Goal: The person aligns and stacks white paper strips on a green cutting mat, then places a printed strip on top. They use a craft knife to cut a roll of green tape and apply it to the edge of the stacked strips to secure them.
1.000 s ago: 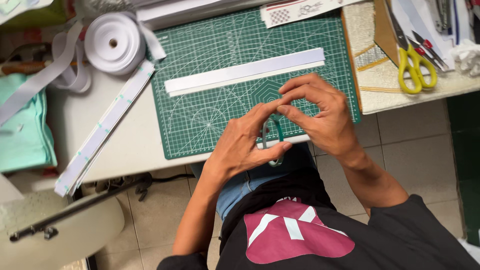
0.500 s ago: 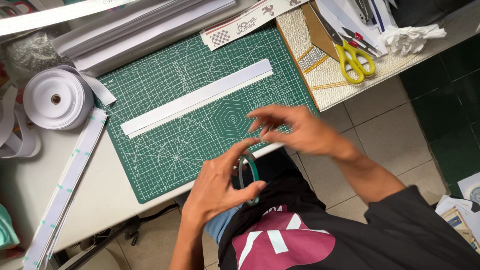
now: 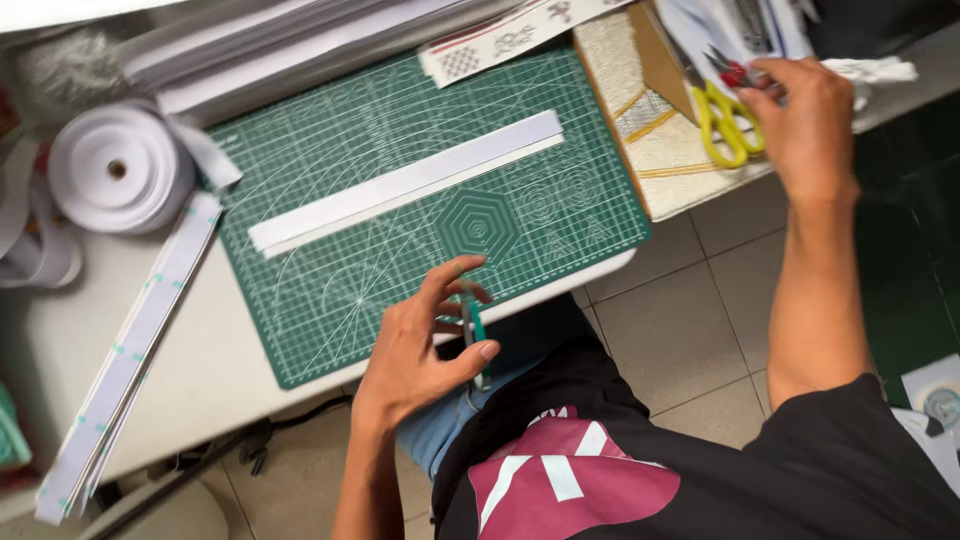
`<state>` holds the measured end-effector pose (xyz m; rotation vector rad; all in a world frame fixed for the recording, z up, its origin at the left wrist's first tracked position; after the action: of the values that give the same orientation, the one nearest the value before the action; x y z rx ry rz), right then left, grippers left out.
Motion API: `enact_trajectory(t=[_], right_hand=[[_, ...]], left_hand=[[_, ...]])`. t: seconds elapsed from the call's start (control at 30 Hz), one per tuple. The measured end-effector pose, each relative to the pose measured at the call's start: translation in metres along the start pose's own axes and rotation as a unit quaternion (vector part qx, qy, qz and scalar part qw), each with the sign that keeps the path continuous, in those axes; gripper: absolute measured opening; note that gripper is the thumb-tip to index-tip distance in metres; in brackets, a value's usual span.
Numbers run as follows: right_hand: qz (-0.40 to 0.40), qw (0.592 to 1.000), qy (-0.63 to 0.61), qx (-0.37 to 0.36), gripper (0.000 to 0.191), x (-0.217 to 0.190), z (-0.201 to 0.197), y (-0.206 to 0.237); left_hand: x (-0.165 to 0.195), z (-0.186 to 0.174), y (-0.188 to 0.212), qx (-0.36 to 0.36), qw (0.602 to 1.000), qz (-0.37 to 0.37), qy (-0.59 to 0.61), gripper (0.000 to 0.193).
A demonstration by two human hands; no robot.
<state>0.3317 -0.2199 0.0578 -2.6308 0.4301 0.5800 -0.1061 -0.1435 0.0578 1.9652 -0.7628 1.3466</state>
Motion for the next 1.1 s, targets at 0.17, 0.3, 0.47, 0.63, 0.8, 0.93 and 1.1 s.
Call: enact_trajectory(t=[0.17,0.3,0.47,0.63,0.8,0.93,1.1], right_hand=[[-0.057,0.997,0.054,-0.021,0.033,-0.027,0.0,-0.015],[-0.049,0.995,-0.07,-0.048,0.04,-0.066,0.009,-0.011],[0.051,0.909,-0.363,-0.2,0.056,-0.113,0.053,0.018],[0.148,0.723,-0.495,-0.459,0.055,-0.181,0.129,0.082],[0.103,0.708,-0.41,-0.566,0.053,-0.223,0.148,0.095],[0.054,0.748,-0.365,-0.552,0.055,-0.24,0.146,0.086],[0.027,0.769,-0.338,-0.542,0.055,-0.246,0.145,0.081]], left_hand=[[0.012,-0.009,-0.001,0.016,0.998,0.055,-0.005,0.077],[-0.001,-0.017,0.007,0.005,0.999,0.016,0.049,0.074],[-0.002,-0.014,0.003,-0.002,0.998,0.028,0.049,0.079],[-0.006,-0.012,0.003,-0.006,0.999,0.03,0.035,0.083],[-0.003,-0.014,0.007,0.002,0.999,0.043,0.006,0.085],[-0.002,-0.012,0.011,-0.017,0.999,0.036,-0.026,0.087],[0.003,-0.007,0.007,-0.034,0.997,0.049,-0.047,0.086]])
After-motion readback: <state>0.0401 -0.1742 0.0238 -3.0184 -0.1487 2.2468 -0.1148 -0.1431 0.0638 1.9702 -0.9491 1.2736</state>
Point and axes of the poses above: each hand's wrist, its own y-axis away from the middle knuckle, its own z-axis out of the palm, x = y × z, the point moved 9 cm from there along -y, towards the middle knuckle, and after that the axes turned 5 degrees about -y, right-handed, at the moved point
